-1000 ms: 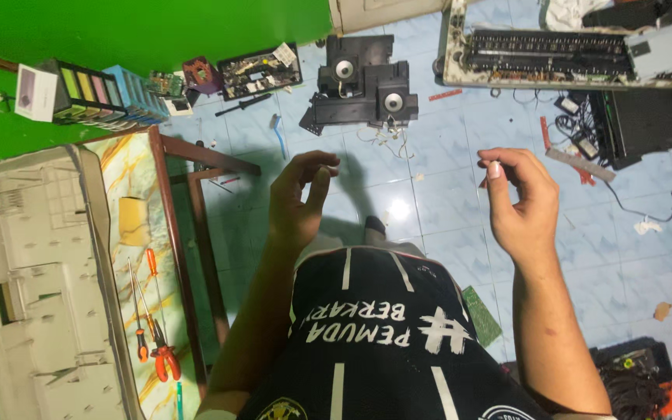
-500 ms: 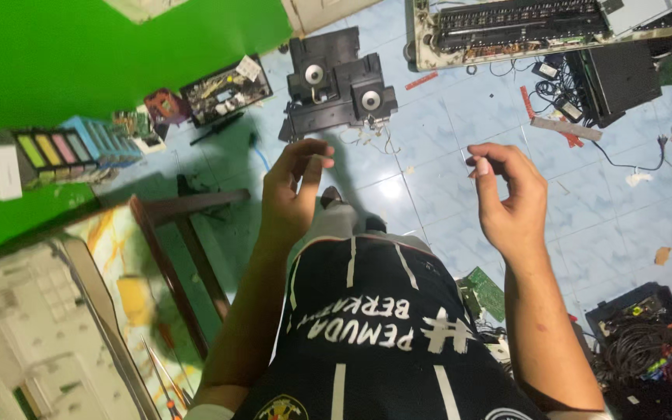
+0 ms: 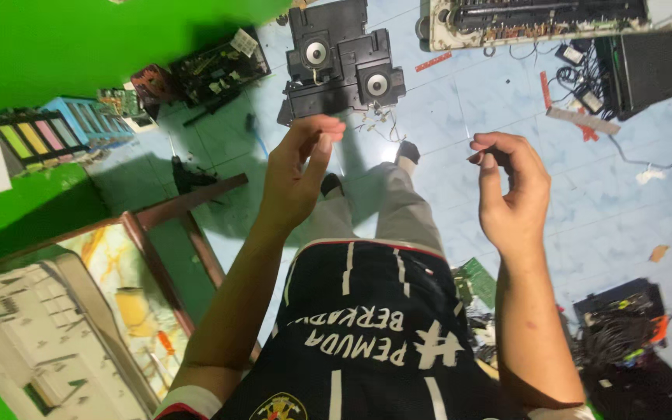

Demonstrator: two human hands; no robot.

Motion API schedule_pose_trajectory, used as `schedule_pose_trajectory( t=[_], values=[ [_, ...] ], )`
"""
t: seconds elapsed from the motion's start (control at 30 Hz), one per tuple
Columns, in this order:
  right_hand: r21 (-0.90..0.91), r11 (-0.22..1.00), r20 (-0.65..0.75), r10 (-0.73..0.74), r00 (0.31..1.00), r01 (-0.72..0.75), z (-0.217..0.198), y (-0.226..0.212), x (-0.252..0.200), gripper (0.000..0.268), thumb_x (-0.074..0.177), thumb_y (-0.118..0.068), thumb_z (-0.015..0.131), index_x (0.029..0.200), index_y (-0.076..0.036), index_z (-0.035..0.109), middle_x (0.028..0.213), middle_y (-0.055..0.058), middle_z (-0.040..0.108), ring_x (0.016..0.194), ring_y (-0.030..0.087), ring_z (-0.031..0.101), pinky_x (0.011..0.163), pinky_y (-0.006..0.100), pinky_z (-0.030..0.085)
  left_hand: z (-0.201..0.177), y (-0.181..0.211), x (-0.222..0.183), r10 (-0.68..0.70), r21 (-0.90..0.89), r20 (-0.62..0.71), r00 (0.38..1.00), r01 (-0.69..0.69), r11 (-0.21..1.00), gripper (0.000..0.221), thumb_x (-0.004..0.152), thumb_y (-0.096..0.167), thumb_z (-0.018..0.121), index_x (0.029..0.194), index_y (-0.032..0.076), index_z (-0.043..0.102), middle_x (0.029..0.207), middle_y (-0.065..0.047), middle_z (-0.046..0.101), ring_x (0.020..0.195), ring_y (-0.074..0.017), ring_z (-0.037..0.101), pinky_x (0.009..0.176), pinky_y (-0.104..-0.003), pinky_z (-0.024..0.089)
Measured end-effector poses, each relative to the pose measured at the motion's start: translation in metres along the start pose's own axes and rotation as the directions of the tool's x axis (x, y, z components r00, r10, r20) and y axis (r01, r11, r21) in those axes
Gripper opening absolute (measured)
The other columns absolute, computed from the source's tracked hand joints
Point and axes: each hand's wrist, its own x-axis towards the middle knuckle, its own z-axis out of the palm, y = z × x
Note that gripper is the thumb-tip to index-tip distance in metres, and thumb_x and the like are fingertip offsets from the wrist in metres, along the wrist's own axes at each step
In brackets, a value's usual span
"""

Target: The person handles speaker components, assembles them into a black plastic housing, and organizes small parts inside a red case.

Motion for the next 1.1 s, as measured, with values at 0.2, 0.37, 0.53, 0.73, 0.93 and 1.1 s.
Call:
schedule_pose_trajectory(
  t=[0.2, 0.37, 0.53, 0.73, 0.93, 1.1],
  values=[
    [-0.038, 0.999, 0.091, 0.021, 0.996, -0.018, -0.014, 0.051, 0.076, 0.016, 0.105, 0.001, 0.057, 0.119, 0.001, 0.066, 0.112, 0.011, 0.070, 0.101, 0.019, 0.070, 0.094, 0.031, 0.055, 0.038, -0.030, 0.047, -0.101, -0.066, -0.121, 0.987, 0.093, 0.993, 0.026, 0.108, 0.011, 0.054, 0.130, -0.001, 0.059, 0.128, -0.013, 0.068, 0.124, -0.0209, 0.064, 0.112, -0.035, 0.048],
    [-0.047, 0.998, 0.216, 0.042, 0.976, -0.033, -0.025, 0.108, 0.137, 0.017, 0.104, 0.000, 0.057, 0.119, 0.000, 0.066, 0.113, 0.012, 0.070, 0.100, 0.020, 0.070, 0.093, 0.031, 0.054, 0.070, -0.067, 0.089, -0.135, 0.069, -0.221, 0.966, 0.153, 0.986, 0.027, 0.106, 0.010, 0.054, 0.130, 0.000, 0.060, 0.131, -0.014, 0.067, 0.128, -0.0230, 0.063, 0.113, -0.036, 0.047],
    [-0.015, 0.995, 0.283, 0.099, 0.954, -0.099, -0.018, 0.179, 0.181, 0.021, 0.102, 0.001, 0.056, 0.120, -0.001, 0.066, 0.113, 0.012, 0.069, 0.098, 0.020, 0.069, 0.093, 0.031, 0.055, 0.092, -0.126, 0.133, -0.131, 0.106, -0.247, 0.960, 0.161, 0.981, 0.032, 0.105, 0.013, 0.054, 0.135, 0.001, 0.058, 0.134, -0.014, 0.066, 0.130, -0.0239, 0.062, 0.113, -0.037, 0.047],
    [0.017, 0.981, 0.317, 0.178, 0.932, -0.193, 0.021, 0.265, 0.205, 0.022, 0.100, 0.001, 0.057, 0.120, 0.000, 0.066, 0.110, 0.011, 0.069, 0.098, 0.020, 0.070, 0.092, 0.032, 0.056, 0.105, -0.212, 0.185, -0.316, 0.081, -0.263, 0.911, 0.348, 0.934, 0.033, 0.103, 0.017, 0.055, 0.132, 0.003, 0.060, 0.131, -0.013, 0.067, 0.121, -0.0232, 0.066, 0.103, -0.036, 0.052],
    [0.007, 0.959, 0.363, 0.262, 0.894, -0.284, 0.054, 0.349, 0.204, 0.022, 0.100, -0.001, 0.058, 0.121, 0.000, 0.066, 0.114, 0.012, 0.070, 0.099, 0.019, 0.071, 0.092, 0.032, 0.056, 0.119, -0.304, 0.198, -0.347, 0.020, -0.286, 0.893, 0.368, 0.930, 0.031, 0.106, 0.019, 0.055, 0.132, 0.004, 0.060, 0.131, -0.012, 0.068, 0.123, -0.0204, 0.066, 0.103, -0.034, 0.051],
    [0.005, 0.950, 0.385, 0.286, 0.878, -0.312, 0.088, 0.415, 0.204, 0.024, 0.099, -0.004, 0.060, 0.122, 0.000, 0.065, 0.116, 0.012, 0.070, 0.102, 0.020, 0.071, 0.093, 0.033, 0.058, 0.125, -0.395, 0.207, -0.482, -0.046, -0.286, 0.828, 0.491, 0.870, 0.031, 0.105, 0.021, 0.054, 0.131, 0.005, 0.059, 0.131, -0.009, 0.068, 0.120, -0.0177, 0.064, 0.094, -0.031, 0.050]
  ],
)
